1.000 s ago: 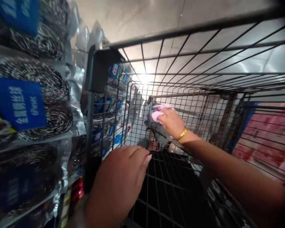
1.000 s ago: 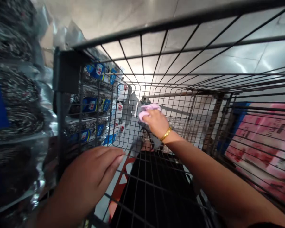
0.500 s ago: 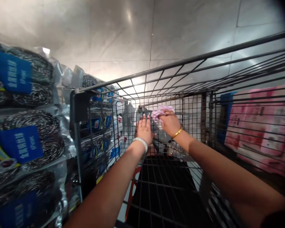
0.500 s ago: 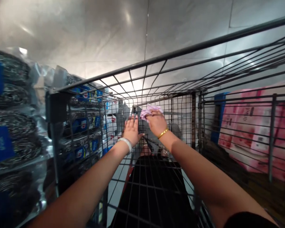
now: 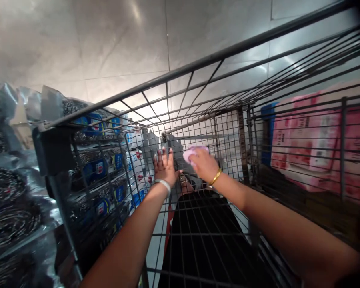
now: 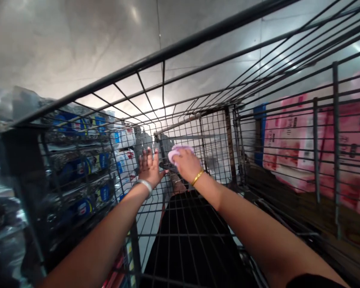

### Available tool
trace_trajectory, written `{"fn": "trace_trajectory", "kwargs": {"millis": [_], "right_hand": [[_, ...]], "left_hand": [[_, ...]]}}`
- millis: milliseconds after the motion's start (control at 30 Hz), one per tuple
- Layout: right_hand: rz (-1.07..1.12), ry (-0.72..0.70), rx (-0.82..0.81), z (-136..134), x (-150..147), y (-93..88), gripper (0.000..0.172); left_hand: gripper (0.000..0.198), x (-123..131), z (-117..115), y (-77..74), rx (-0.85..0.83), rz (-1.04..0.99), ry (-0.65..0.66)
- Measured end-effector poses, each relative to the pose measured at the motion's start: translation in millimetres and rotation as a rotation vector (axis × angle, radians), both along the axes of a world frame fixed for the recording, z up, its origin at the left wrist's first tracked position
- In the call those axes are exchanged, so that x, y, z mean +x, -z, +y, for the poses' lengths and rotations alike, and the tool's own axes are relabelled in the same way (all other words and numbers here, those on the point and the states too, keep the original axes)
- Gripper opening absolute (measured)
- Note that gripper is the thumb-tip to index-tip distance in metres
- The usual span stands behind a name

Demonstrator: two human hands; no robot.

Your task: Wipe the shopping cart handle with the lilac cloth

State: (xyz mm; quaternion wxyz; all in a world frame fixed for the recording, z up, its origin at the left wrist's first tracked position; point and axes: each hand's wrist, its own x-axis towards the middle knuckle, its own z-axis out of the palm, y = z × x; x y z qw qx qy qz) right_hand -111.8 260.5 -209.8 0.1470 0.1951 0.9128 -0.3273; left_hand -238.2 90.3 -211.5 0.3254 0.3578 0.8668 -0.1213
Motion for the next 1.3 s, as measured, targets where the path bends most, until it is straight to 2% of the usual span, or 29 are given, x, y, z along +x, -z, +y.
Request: {"fn": "trace_trajectory", "kwargs": {"millis": [67, 100, 167, 233, 267, 333, 467, 533, 633, 700, 733, 833, 900, 967, 1033, 1100, 1133, 1233, 1300], "right_hand": [[0.029, -0.118, -0.051, -7.1, 8.3, -1.3, 0.024], [0.010, -0.096, -0.047, -4.5, 11.5, -0.9, 0.024], [-0.073, 0.096, 0.022, 8.6, 15.0, 0.8, 0.026], [-0.148, 0.310, 0.101, 18.9, 15.7, 0.8, 0.031], [-0.164, 0.355, 0.112, 19.0, 16.1, -0.7, 0.032], [-0.146, 0.286, 0.063, 8.1, 18.9, -6.6, 0.029], [-0.039, -0.013, -0.057, -13.1, 32.2, -16.0, 0.026], [-0.058, 0.001, -0.047, -2.5, 37.8, -12.8, 0.025], [-0.150, 0.235, 0.068, 20.7, 39.2, -3.1, 0.026], [-0.163, 0.301, 0.100, 21.0, 37.7, -0.6, 0.029], [-0.149, 0.256, 0.079, 15.6, 37.5, -1.5, 0.029], [-0.079, -0.004, -0.047, -4.5, 42.8, -7.7, 0.023], [-0.065, -0.070, -0.081, -2.9, 49.8, -9.3, 0.021], [-0.107, 0.005, -0.043, 14.0, 56.1, -6.8, 0.024], [-0.199, 0.177, 0.045, 33.8, 58.6, -3.2, 0.030], [-0.259, 0.295, 0.097, 41.6, 56.5, -2.7, 0.033], [-0.258, 0.301, 0.092, 39.1, 54.6, -4.2, 0.033], [-0.169, 0.155, -0.007, 19.6, 50.6, -12.2, 0.028], [-0.143, 0.128, -0.054, 16.7, 51.8, -14.3, 0.023]], "left_hand": [[0.097, 0.5, -0.8, -3.3, 0.020, 0.002, 0.001], [0.095, 1.4, -0.8, -5.8, 0.039, 0.003, 0.002], [0.086, 4.3, 1.1, -12.1, 0.097, 0.000, 0.008], [0.068, 8.6, 6.8, -19.0, 0.175, -0.003, 0.023], [0.058, 11.3, 11.2, -22.1, 0.210, -0.006, 0.032], [0.042, 17.3, 21.5, -26.6, 0.238, -0.021, 0.056], [0.026, 27.1, 37.6, -24.1, 0.136, -0.050, 0.125], [0.023, 28.7, 39.6, -18.1, 0.080, -0.045, 0.158], [0.022, 27.4, 38.1, -8.9, 0.032, -0.044, 0.182], [0.021, 25.3, 37.8, -5.2, 0.008, -0.049, 0.180], [0.020, 24.1, 38.3, -4.4, -0.002, -0.052, 0.178], [0.020, 20.9, 41.9, -4.9, -0.038, -0.065, 0.172], [0.020, 19.6, 45.4, -6.9, -0.062, -0.076, 0.169], [0.020, 19.3, 49.8, -9.6, -0.078, -0.084, 0.167], [0.020, 20.6, 55.6, -12.8, -0.086, -0.089, 0.161], [0.021, 23.6, 62.9, -15.8, -0.091, -0.098, 0.152], [0.021, 25.8, 67.1, -17.0, -0.092, -0.105, 0.148], [0.023, 34.1, 80.8, -18.1, -0.080, -0.130, 0.148], [0.025, 40.6, 90.6, -16.9, -0.061, -0.146, 0.158]]}}
